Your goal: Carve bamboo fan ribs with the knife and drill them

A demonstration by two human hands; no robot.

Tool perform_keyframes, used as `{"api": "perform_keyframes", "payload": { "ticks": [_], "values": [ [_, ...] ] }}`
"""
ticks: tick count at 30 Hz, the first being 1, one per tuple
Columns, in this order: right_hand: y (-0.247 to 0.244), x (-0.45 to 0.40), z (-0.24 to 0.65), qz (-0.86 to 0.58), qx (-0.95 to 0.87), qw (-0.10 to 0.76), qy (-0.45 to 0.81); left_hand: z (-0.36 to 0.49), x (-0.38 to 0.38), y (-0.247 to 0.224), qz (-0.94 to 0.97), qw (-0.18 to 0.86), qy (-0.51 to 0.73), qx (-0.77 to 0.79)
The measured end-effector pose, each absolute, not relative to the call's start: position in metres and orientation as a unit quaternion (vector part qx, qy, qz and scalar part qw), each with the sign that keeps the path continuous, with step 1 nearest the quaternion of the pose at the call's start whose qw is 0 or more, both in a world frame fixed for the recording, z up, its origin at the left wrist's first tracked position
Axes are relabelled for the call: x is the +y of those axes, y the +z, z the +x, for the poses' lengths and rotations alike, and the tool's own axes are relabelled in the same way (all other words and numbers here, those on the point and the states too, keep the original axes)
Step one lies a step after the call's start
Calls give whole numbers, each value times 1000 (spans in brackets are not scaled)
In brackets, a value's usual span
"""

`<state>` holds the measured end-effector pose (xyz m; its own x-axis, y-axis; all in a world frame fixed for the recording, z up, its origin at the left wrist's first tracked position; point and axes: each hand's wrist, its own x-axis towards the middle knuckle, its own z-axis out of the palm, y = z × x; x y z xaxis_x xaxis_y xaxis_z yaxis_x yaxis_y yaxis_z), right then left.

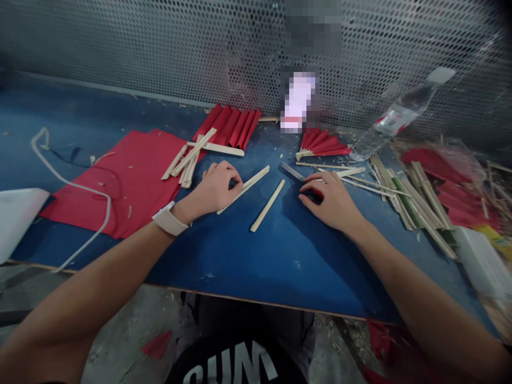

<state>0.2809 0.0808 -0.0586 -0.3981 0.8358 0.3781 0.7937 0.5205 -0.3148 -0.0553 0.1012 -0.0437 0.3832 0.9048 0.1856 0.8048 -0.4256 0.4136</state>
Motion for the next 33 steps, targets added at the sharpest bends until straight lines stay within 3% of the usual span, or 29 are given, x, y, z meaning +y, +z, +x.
{"api": "perform_keyframes", "payload": {
  "ticks": [7,15,20,29,33],
  "values": [
    [-58,81,280,-488,-834,254,40,-55,101,-31,859,143,162,465],
    [-39,70,270,-433,-845,307,67,-53,96,-17,928,175,139,300],
    [-35,63,263,-368,-873,288,137,-48,90,-14,917,182,152,321],
    [-40,66,260,-371,-863,322,114,-50,96,-21,891,185,207,360],
    [-43,67,264,-412,-845,326,99,-49,93,-15,843,255,266,392]
  ]
}}
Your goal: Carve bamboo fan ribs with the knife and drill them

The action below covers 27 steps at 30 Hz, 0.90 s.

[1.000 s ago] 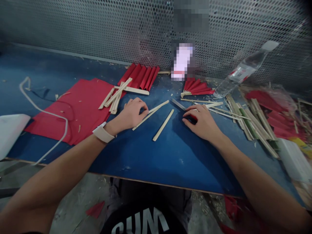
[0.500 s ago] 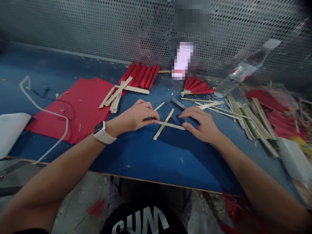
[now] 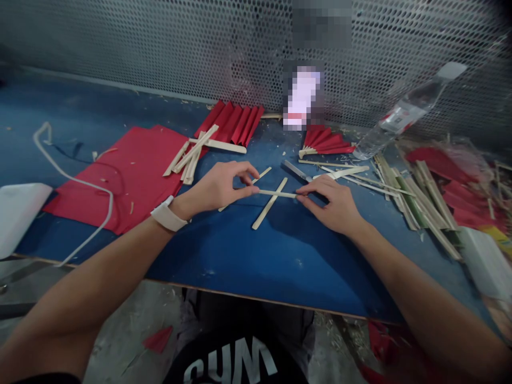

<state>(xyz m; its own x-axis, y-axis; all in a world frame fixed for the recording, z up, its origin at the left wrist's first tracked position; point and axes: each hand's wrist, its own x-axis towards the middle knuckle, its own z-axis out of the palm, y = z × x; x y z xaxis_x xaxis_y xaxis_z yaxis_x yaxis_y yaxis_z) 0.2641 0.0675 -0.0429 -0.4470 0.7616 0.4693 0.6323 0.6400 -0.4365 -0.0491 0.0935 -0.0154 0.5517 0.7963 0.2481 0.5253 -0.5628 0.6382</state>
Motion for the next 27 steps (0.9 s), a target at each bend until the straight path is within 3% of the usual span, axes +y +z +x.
{"api": "perform_keyframes", "payload": {
  "ticks": [5,27],
  "values": [
    [-44,69,266,-428,-834,337,92,-46,90,-6,774,349,315,423],
    [-48,72,269,-379,-858,343,50,-40,84,-2,753,355,385,398]
  ]
}}
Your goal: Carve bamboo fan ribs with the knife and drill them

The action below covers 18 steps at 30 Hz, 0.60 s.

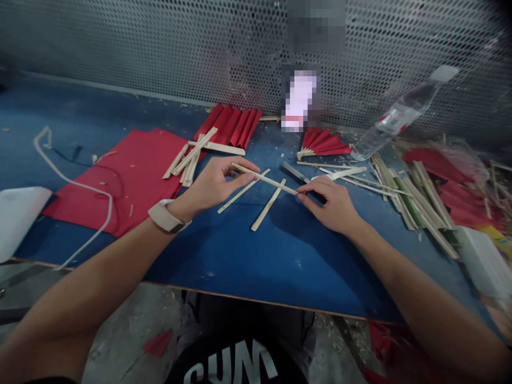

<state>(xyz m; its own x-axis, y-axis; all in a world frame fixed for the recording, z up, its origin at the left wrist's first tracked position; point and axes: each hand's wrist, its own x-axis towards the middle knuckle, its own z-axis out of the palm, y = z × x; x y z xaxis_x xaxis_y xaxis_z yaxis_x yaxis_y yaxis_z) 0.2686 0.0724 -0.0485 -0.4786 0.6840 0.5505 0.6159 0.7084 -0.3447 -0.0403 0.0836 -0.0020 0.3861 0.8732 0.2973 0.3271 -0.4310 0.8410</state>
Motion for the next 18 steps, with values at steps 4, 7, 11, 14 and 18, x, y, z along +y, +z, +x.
{"api": "perform_keyframes", "payload": {
  "ticks": [4,7,11,14,18],
  "values": [
    [-49,73,269,-376,-859,344,49,-40,84,-3,752,354,387,400],
    [-49,74,269,-374,-860,344,50,-40,85,-4,751,354,388,399],
    [-49,73,268,-373,-861,343,49,-40,85,-4,753,353,390,396],
    [-49,73,268,-369,-862,343,48,-41,85,-5,753,352,388,397],
    [-49,73,268,-366,-865,342,49,-41,85,-5,753,354,389,396]
  ]
}}
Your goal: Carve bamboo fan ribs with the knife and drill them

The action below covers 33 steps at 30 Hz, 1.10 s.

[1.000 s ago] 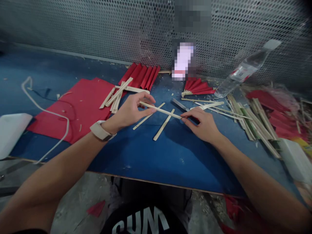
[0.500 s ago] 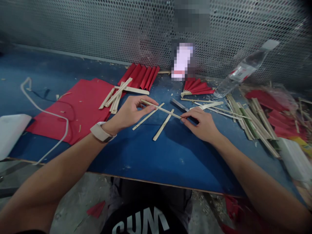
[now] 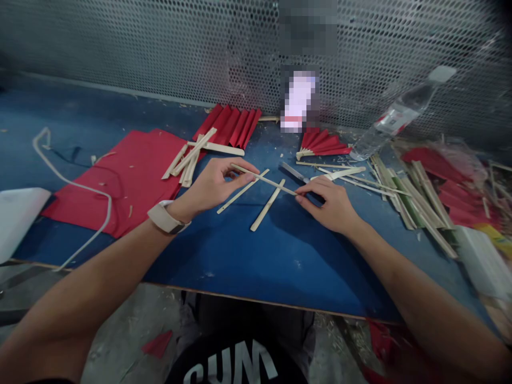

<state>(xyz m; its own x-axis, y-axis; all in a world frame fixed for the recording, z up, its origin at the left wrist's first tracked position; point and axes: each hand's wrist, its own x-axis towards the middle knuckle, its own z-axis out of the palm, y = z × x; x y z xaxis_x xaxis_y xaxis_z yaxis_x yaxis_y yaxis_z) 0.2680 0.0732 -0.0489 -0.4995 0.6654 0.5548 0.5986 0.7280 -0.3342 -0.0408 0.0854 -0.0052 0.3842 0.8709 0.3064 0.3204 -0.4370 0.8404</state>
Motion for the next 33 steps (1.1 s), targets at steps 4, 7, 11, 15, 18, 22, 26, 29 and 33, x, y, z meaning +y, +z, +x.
{"api": "perform_keyframes", "payload": {
  "ticks": [4,7,11,15,18,22,26,29,33],
  "values": [
    [-49,73,268,-364,-866,340,50,-40,84,-4,754,349,383,404],
    [-49,73,267,-365,-866,336,55,-40,84,-3,753,343,381,412],
    [-48,73,267,-367,-866,335,60,-40,84,-3,756,341,379,411],
    [-47,72,267,-375,-864,331,66,-41,85,-4,756,341,379,411],
    [-47,71,267,-382,-863,322,73,-41,85,-5,754,347,382,407],
    [-45,71,266,-389,-862,316,76,-41,85,-5,752,350,384,406],
    [-45,71,266,-384,-865,315,72,-41,85,-3,751,353,382,406],
    [-45,71,266,-381,-867,314,70,-41,85,-3,752,353,378,409],
    [-46,71,266,-376,-867,320,69,-41,85,-3,751,354,380,407]
  ]
}}
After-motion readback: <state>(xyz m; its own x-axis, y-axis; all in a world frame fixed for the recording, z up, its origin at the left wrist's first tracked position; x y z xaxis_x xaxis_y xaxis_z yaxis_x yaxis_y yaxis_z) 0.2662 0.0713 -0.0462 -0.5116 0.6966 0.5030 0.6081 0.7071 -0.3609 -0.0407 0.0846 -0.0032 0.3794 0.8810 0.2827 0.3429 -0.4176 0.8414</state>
